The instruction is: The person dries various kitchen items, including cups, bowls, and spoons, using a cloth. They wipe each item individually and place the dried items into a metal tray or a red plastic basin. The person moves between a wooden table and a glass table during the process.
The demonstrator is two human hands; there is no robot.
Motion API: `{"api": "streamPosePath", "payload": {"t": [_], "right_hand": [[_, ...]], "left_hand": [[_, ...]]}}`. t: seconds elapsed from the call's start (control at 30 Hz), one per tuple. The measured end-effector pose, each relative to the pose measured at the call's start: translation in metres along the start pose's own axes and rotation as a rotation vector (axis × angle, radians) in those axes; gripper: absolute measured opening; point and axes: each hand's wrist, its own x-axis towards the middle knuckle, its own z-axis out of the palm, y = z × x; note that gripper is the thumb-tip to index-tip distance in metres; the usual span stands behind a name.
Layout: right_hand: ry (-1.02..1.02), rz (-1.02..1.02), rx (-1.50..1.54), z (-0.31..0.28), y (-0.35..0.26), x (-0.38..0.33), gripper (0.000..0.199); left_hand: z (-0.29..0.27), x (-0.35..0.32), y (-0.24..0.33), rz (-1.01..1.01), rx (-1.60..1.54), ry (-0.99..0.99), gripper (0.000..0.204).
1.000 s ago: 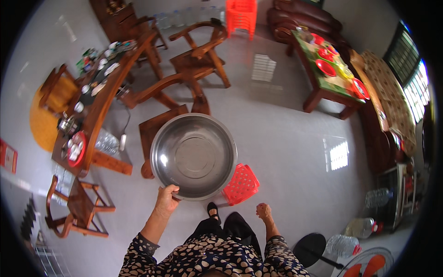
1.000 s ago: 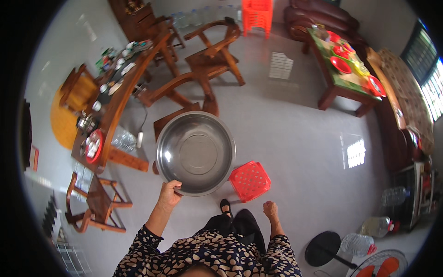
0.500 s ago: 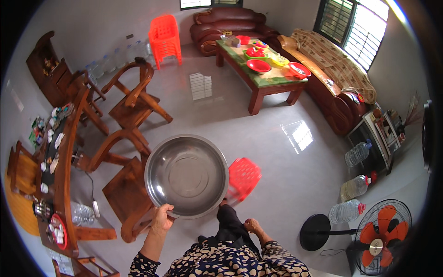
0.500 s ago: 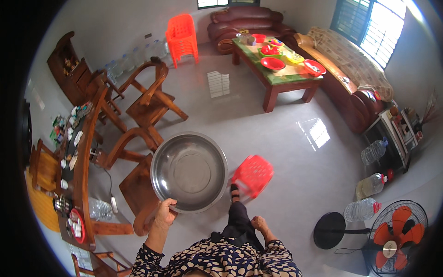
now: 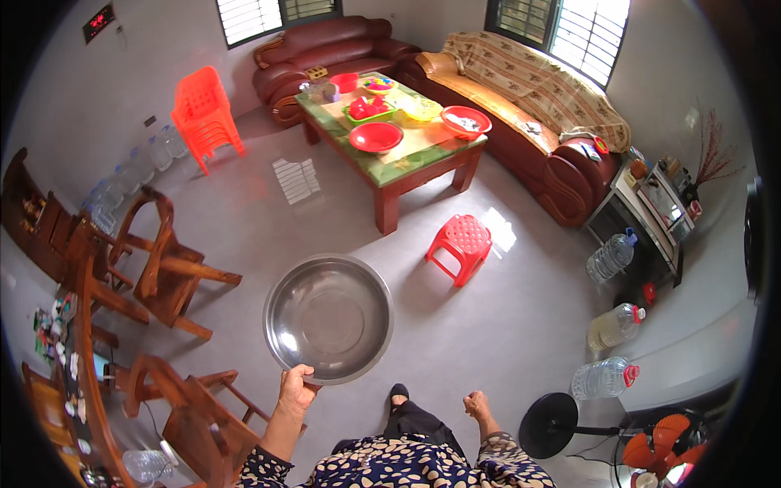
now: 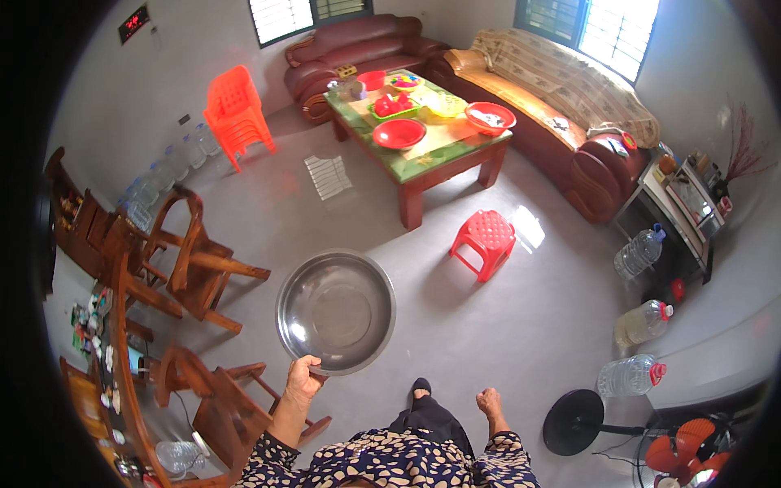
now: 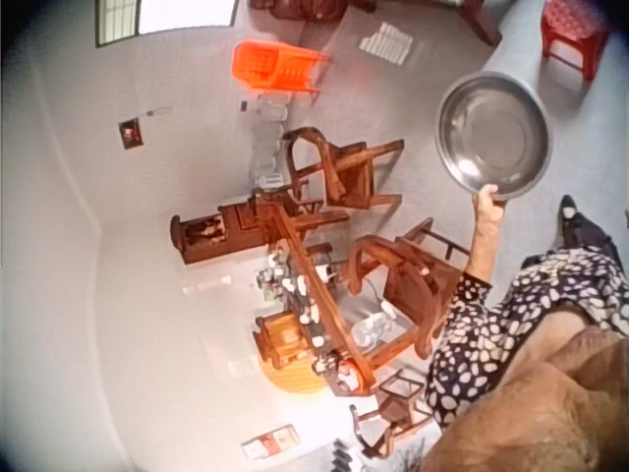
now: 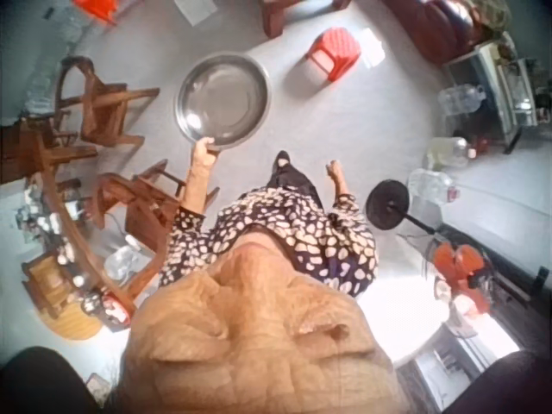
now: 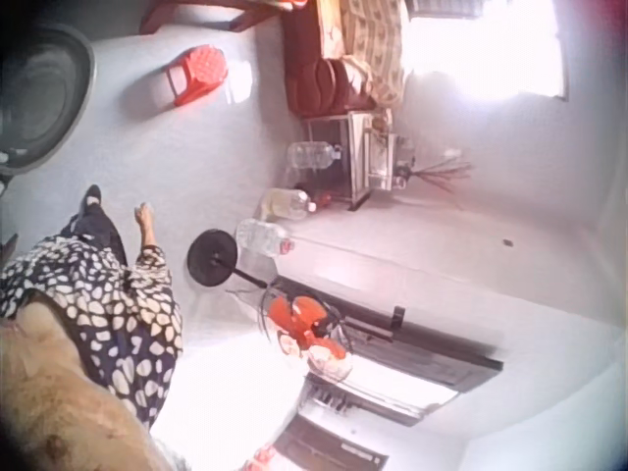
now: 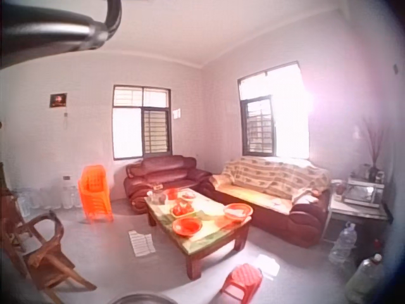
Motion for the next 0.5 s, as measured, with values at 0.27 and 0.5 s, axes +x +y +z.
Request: {"api": "streamPosePath", "payload": {"t": [0.27,0.5], "right_hand": [[-0.135,-0.021,0.272,-0.080,-0.123,0.143,0.028],[-0.234,-0.176,0.129,-0.147,-0.180,0.250,0.028]], "left_hand": [[0.151,0.137,-0.016,-0.048,0.125,-0.001,0.041],[0.268,0.275,-0.039,-0.222,0.173,-0.019,0.048]]}}
